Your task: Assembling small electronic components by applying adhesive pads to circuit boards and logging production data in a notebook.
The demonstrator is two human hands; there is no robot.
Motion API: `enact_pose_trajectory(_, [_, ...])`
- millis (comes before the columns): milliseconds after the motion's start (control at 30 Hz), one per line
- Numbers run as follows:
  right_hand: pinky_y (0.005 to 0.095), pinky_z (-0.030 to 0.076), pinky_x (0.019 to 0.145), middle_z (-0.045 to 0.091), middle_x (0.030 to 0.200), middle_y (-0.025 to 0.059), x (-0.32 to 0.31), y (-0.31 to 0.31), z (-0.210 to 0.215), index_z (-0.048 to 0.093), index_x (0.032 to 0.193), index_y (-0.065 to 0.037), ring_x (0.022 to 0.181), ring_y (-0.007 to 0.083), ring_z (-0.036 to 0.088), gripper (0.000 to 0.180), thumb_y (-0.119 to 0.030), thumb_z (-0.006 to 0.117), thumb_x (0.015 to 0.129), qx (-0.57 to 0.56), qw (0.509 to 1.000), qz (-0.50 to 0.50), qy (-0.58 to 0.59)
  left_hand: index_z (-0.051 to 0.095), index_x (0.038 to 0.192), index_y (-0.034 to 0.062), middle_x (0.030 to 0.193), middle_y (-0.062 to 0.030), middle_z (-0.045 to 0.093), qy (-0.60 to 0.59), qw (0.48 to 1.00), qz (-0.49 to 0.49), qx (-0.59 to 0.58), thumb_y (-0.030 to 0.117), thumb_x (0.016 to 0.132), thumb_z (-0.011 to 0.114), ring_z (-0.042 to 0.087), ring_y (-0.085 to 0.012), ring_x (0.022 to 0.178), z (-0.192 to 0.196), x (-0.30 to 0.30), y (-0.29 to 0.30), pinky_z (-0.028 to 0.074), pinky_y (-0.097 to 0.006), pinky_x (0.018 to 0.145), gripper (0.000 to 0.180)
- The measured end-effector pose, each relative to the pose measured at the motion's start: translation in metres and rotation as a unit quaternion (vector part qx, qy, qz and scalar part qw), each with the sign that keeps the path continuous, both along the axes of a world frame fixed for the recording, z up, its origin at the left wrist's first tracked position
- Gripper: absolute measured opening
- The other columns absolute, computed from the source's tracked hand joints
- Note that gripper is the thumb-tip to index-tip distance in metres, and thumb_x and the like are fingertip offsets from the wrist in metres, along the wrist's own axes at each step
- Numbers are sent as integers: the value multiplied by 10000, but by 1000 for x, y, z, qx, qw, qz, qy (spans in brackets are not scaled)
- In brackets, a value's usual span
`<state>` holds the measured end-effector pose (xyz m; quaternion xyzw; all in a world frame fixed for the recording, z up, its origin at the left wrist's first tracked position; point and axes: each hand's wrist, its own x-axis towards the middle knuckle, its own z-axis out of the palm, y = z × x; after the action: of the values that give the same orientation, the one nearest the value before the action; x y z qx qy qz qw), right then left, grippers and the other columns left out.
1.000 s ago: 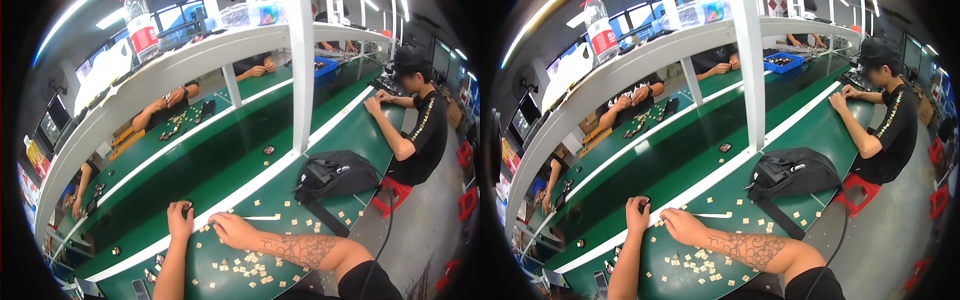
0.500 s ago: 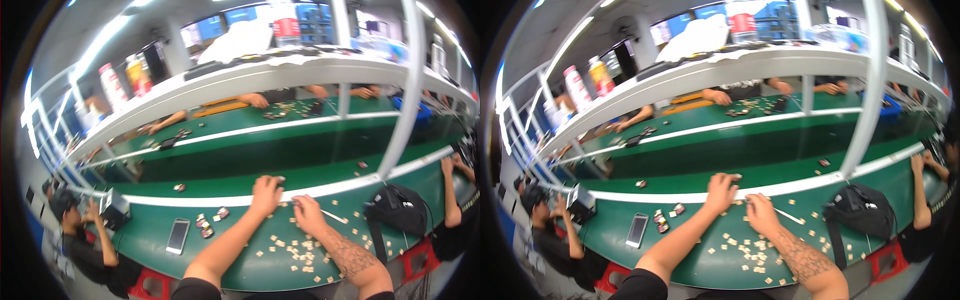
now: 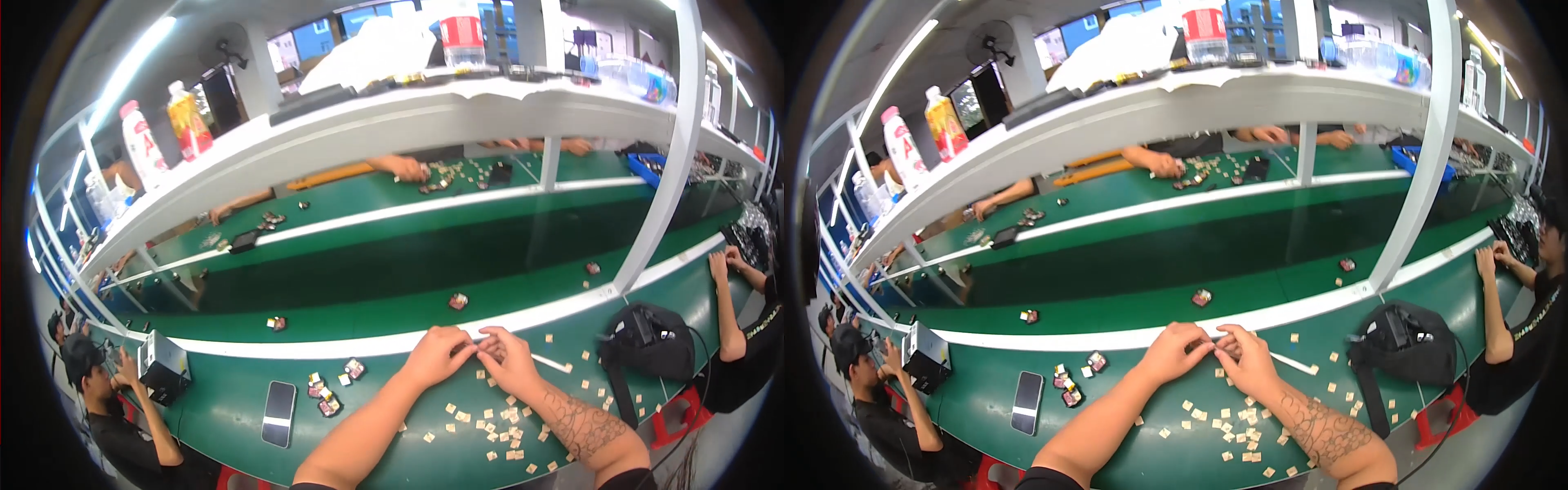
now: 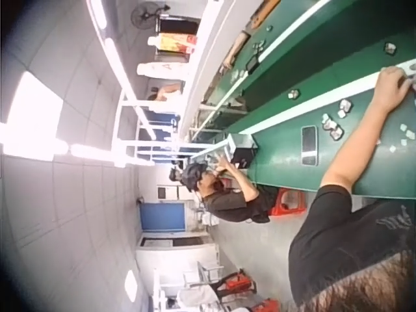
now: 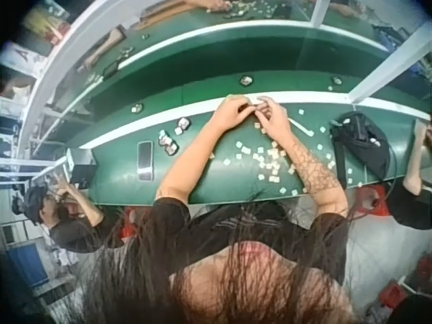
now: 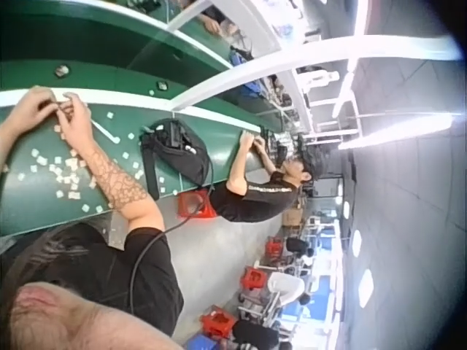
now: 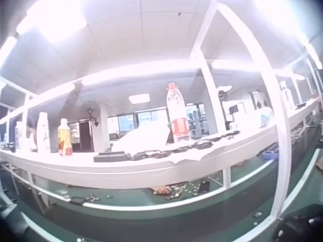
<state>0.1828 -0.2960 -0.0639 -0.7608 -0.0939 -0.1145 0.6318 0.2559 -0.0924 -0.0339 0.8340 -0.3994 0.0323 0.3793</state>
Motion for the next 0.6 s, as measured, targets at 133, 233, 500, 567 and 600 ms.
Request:
enact_pose_trajectory(133, [278,604,863,721,1070,116,1,1,14,638,1358,31,969,138,719,400,74,722,969,6,1000,17,16,742,955,23,900,-133,727,58,997,0,-46,102,970,759,709,-282,805,4,4,2,558,-380,747,81])
enact_pose_trajectory(233, [289,601,899,719,1093,117,5,-1,13,650,1361,17,1006,143,714,416,81,729,958,13,999,18,25,728,958,-19,894,-117,728,88,987,6,-137,52,989,735,710,-199,803,2,8,5,565,-342,701,78])
enact_pose_trajectory(500, [284,592,810,735,1116,127,6,-9,10,699,1282,24,977,160,735,331,32,750,955,-55,998,2,15,696,910,-23,833,-105,709,103,971,62,-207,94,984,757,651,-185,772,-5,10,4,527,-329,746,151])
enact_pose_trajectory(567, [285,593,807,737,1132,130,5,-9,11,709,1250,38,958,155,732,279,22,737,973,-71,997,3,17,696,905,-22,826,-99,704,104,970,70,-210,96,981,761,640,-179,771,-6,10,6,520,-324,751,155])
enact_pose_trajectory(600, [285,593,807,737,1132,130,7,-10,10,709,1250,38,958,155,732,279,22,737,973,-71,997,3,18,694,899,-22,815,-90,697,110,967,76,-218,95,978,762,629,-171,765,-6,11,7,515,-322,745,157])
